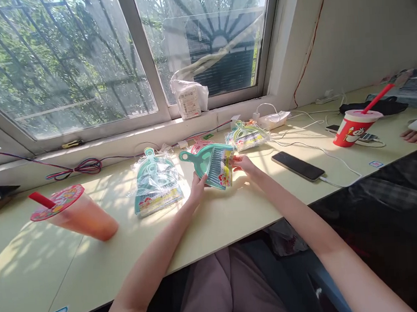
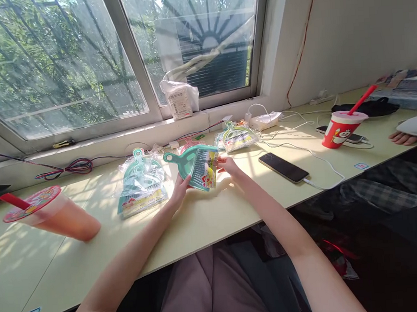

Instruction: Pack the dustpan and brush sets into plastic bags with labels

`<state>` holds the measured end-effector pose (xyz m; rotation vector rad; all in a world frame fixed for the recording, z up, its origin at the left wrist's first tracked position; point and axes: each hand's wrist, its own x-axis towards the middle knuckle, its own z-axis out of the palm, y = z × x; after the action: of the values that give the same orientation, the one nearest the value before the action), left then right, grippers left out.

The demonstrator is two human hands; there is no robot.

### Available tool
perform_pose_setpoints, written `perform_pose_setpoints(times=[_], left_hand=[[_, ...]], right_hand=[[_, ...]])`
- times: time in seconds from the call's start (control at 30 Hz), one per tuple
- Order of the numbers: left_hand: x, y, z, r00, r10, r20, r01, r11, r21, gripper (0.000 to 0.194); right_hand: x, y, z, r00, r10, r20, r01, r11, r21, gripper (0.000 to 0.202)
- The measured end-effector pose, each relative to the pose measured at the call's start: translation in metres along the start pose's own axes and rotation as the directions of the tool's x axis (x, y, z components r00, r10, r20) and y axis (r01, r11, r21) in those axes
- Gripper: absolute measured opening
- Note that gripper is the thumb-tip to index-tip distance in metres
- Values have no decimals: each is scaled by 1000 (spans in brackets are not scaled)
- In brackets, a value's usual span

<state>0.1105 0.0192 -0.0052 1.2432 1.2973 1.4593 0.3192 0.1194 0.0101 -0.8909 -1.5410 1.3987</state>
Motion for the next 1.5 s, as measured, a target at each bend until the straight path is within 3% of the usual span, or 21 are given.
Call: perform_pose_setpoints(times=[0.07,0.13,0.2,0.23,0.33,0.4,0.53,0.6,0.67,0.77,0.83,0.9,0.97,1.07,1.2,1.3,1.4,1.5], left_hand=[[-2,-2,-6,999,2,-43,-3,1000,-12,37],[-1,1,-17,994,8,-110,-5,1000,24,32],[1,2,-26,981,-10,-191,22,998,59,33],[3,2,-29,975,-21,-223,36,997,66,34],[7,-1,-32,970,-29,-240,53,994,94,39],[9,-3,-32,979,-11,-206,42,989,144,41],[9,-1,-30,992,23,-121,2,979,205,44],[6,1,-29,993,17,-115,10,974,228,44],[3,3,-27,991,13,-132,21,967,253,45],[-2,3,-22,994,33,-106,-1,957,289,47],[-5,2,-18,995,70,-74,-42,943,330,48],[-7,2,-16,991,111,-74,-75,921,382,48],[-8,2,-15,985,142,-100,-84,895,439,48],[-8,3,-17,983,146,-115,-67,857,510,46],[-7,4,-19,986,140,-90,-71,844,531,43],[-5,6,-19,987,155,-48,-109,854,509,39],[-1,6,-20,985,170,17,-153,839,522,40],[4,4,-25,990,141,15,-126,824,552,42]], right_hand=[[1,-6,-11,1000,18,15,-16,990,-141,31],[5,-10,-28,989,-9,-149,-48,928,-371,24],[9,-9,-48,945,-95,-315,-125,781,-611,22],[9,-8,-58,931,-130,-340,-164,685,-710,24],[8,-2,-82,938,-183,-296,-212,372,-904,35],[7,0,-90,958,-170,-233,-193,219,-956,31],[7,-6,-91,984,-116,-136,-124,107,-986,3],[6,-15,-79,985,-127,-119,-105,112,-988,6],[2,-25,-54,980,-175,-91,-57,189,-980,12],[-6,-33,6,963,-269,24,130,383,-914,25],[-8,-32,48,960,-267,84,191,408,-893,31],[-6,-27,81,965,-255,57,179,488,-855,29],[0,-23,98,975,-221,14,133,533,-835,24],[10,-20,100,986,-162,33,118,548,-828,20],[14,-19,91,985,-156,77,155,590,-792,31],[12,-22,88,984,-164,72,153,564,-811,35],[11,-36,79,989,-140,56,127,572,-810,39],[12,-67,52,995,-104,11,76,652,-755,38]])
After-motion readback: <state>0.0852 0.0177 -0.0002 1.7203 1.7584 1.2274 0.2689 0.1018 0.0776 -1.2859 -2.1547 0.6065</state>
